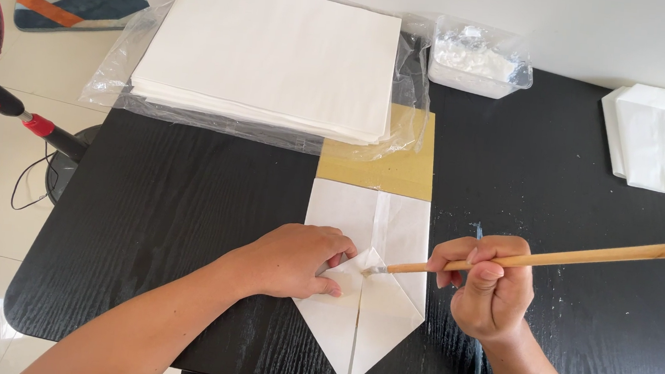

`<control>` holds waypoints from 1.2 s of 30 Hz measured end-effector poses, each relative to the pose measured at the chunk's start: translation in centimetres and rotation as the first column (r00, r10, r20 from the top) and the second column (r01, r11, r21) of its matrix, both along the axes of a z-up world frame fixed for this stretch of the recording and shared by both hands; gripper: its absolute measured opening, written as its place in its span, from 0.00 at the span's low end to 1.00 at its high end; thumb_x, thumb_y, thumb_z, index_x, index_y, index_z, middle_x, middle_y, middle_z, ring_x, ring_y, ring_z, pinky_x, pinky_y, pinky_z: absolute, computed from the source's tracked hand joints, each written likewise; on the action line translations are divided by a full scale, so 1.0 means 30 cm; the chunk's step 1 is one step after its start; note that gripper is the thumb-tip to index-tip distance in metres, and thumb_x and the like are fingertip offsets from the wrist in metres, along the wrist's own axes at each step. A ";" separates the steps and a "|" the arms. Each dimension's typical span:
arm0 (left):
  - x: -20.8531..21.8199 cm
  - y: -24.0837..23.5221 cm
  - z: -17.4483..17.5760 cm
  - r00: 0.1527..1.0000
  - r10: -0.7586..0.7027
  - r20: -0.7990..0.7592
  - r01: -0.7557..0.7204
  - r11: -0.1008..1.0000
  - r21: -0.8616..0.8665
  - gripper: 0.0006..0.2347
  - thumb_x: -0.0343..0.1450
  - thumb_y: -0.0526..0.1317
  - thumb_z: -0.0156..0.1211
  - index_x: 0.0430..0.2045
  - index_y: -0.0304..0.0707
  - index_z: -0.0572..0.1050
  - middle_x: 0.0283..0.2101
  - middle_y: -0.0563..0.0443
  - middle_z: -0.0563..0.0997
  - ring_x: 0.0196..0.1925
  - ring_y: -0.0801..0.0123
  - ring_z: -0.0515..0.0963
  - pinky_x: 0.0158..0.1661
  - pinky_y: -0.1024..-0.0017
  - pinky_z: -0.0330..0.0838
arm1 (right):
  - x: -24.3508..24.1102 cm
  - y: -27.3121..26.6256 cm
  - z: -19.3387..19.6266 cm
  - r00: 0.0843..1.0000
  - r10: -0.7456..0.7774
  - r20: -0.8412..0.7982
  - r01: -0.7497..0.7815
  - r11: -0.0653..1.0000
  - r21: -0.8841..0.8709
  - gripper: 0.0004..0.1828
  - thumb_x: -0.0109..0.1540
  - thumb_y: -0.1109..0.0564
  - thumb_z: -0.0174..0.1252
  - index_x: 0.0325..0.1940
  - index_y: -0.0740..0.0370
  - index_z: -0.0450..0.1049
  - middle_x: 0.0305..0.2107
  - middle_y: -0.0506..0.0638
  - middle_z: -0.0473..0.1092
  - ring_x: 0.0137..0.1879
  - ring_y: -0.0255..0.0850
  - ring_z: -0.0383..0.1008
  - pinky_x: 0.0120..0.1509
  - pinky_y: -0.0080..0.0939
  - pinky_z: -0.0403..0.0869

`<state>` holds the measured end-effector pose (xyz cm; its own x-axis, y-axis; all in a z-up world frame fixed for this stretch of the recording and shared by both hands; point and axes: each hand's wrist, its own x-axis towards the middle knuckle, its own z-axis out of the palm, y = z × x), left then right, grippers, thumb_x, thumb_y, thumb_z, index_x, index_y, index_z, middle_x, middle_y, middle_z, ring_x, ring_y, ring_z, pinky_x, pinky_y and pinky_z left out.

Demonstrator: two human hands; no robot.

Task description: The person folds a white paper sheet into a triangular shape on a black table, then uses a brush to apply a white paste along the folded edges. They press the glued sections together and repeat the gluing process on additional edges before placing a gold-colored sheet on top.

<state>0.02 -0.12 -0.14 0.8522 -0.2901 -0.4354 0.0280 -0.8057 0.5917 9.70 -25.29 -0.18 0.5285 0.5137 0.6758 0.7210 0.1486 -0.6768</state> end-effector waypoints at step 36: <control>0.000 -0.002 0.002 1.000 -0.001 -0.011 0.001 1.000 0.016 0.15 0.69 0.50 0.66 0.47 0.54 0.73 0.41 0.66 0.74 0.35 0.70 0.74 0.40 0.66 0.66 | 0.001 -0.007 0.008 0.999 0.034 -0.014 -0.034 0.999 -0.008 0.14 0.76 0.48 0.32 0.41 0.58 0.53 0.22 0.58 0.72 0.17 0.39 0.66 0.20 0.31 0.69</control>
<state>0.02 -0.17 -0.08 0.8468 -0.2842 -0.4496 0.0335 -0.8151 0.5783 9.73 -25.51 0.06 0.5202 0.5368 0.6642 0.7061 0.1671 -0.6881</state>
